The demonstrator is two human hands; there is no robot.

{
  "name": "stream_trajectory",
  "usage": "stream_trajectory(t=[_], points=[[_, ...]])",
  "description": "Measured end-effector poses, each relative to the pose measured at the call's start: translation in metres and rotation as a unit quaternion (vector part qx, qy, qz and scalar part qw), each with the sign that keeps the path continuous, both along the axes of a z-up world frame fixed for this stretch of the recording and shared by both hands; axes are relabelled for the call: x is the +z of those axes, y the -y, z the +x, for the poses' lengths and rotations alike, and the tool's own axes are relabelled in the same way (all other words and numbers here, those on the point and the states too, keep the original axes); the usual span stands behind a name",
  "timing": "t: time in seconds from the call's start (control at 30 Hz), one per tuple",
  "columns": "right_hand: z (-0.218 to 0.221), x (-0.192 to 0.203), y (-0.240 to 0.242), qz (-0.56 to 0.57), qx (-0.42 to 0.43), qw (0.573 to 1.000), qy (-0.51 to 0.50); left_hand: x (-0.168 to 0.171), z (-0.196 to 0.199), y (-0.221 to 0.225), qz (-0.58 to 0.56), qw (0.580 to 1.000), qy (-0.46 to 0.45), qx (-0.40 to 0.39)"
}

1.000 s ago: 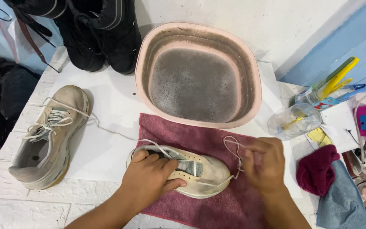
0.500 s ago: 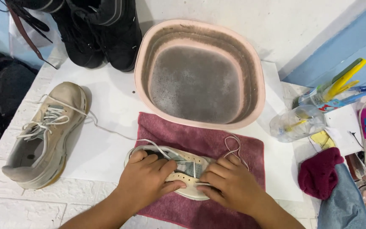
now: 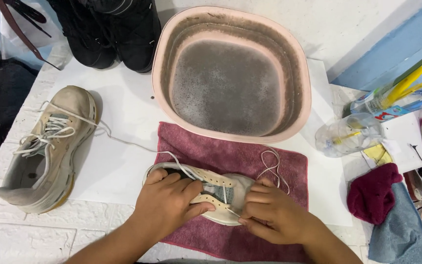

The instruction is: Removing shoelaces from a sneaker by unthreading them from the eyelets one by one.

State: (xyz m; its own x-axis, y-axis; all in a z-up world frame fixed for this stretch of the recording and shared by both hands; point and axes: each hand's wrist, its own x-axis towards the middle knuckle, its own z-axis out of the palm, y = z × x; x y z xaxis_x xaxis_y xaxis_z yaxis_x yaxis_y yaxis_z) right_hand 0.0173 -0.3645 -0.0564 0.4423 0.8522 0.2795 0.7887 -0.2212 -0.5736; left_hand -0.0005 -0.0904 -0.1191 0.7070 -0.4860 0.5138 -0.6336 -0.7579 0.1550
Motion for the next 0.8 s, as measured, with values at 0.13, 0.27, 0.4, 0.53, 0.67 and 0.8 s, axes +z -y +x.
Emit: stream_trajectory(t=[0.13, 0.27, 0.4, 0.53, 0.67, 0.8], points=[[0.000, 0.006, 0.004, 0.018, 0.011, 1.000, -0.018, 0.002, 0.001, 0.000, 0.006, 1.000, -0.006, 0.001], [-0.002, 0.006, 0.001, 0.012, 0.006, 0.998, -0.068, 0.001, 0.000, 0.001, 0.004, 1.000, -0.002, 0.003], [-0.005, -0.007, -0.002, 0.018, -0.033, 0.996, -0.078, -0.001, 0.000, 0.005, 0.007, 1.000, -0.009, 0.007], [-0.005, -0.031, -0.014, -0.021, -0.230, 0.970, -0.081, -0.002, 0.003, 0.005, 0.016, 1.000, 0.013, 0.001], [-0.006, -0.042, -0.029, -0.031, -0.302, 0.951, -0.054, -0.009, 0.002, 0.007, 0.022, 0.999, 0.036, -0.003], [-0.008, -0.056, -0.028, -0.059, -0.306, 0.949, 0.047, -0.010, 0.000, 0.009, 0.004, 0.999, 0.029, -0.013]])
